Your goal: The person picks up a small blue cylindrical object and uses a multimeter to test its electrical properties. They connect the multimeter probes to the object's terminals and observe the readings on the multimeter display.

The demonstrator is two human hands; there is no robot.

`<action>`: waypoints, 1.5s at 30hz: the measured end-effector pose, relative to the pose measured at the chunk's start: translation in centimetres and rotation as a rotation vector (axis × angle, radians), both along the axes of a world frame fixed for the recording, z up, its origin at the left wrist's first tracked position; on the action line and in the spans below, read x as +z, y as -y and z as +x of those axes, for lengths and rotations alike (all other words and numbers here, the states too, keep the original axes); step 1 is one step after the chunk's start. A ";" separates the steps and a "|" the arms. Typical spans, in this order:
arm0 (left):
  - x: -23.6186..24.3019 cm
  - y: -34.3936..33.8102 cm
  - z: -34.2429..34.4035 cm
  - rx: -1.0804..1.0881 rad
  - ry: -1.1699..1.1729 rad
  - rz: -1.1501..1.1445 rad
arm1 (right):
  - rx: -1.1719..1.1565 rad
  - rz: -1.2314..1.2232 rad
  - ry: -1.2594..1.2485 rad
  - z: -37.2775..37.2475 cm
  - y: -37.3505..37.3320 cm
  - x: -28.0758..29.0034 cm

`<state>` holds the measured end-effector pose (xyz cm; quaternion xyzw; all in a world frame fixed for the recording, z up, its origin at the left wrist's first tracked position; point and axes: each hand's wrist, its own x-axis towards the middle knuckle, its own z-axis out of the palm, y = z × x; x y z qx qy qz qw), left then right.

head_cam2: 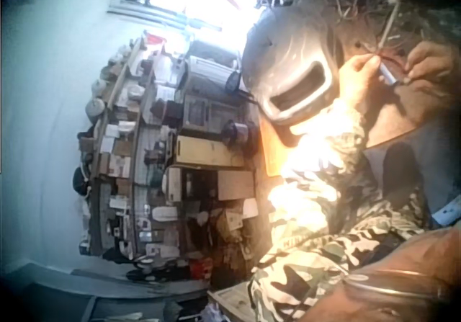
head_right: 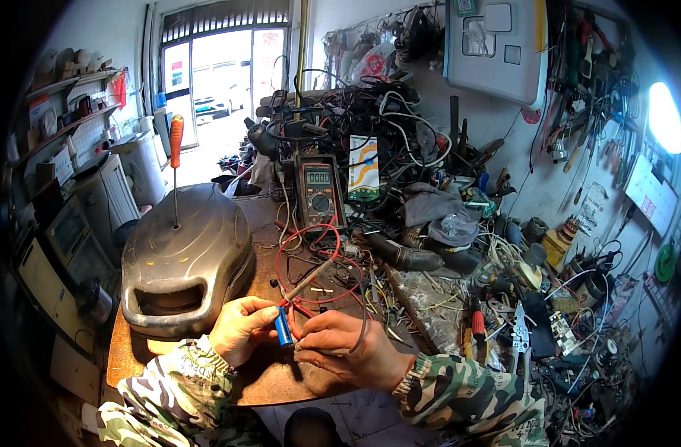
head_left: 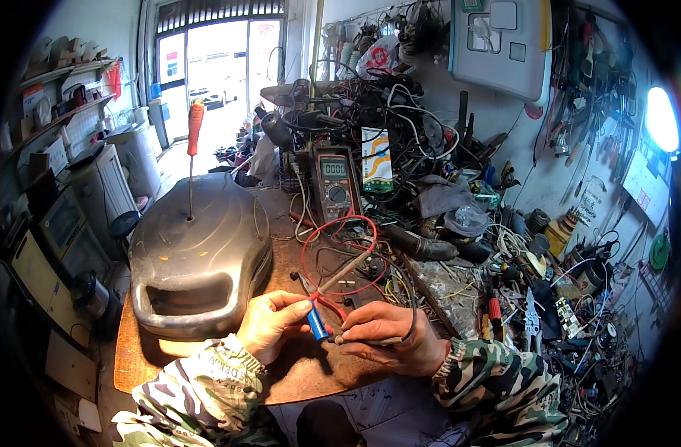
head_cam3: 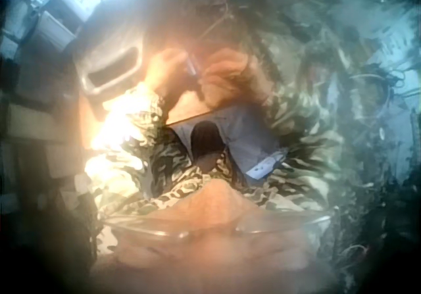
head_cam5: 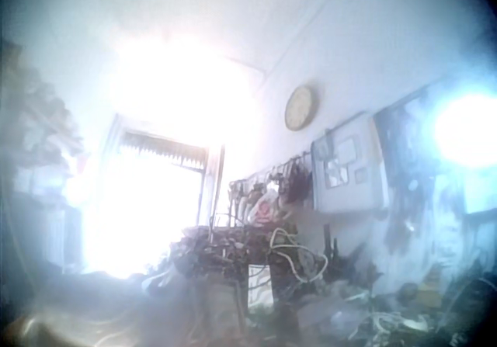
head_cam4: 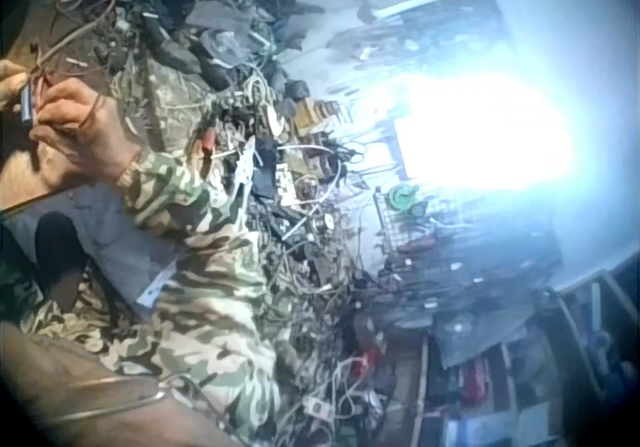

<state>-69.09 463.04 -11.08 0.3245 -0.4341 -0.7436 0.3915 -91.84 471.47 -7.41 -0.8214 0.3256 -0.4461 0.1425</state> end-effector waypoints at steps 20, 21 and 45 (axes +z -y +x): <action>-0.3 0.2 0.1 -0.009 -0.003 -0.019 | -0.014 0.027 -0.035 0.1 -0.2 0.0; -0.3 0.2 0.1 -0.005 0.003 -0.020 | -0.021 0.030 -0.043 0.1 -0.2 0.0; -1.5 1.0 0.3 -0.019 0.015 0.006 | 0.148 -0.495 -0.526 0.5 -1.0 0.3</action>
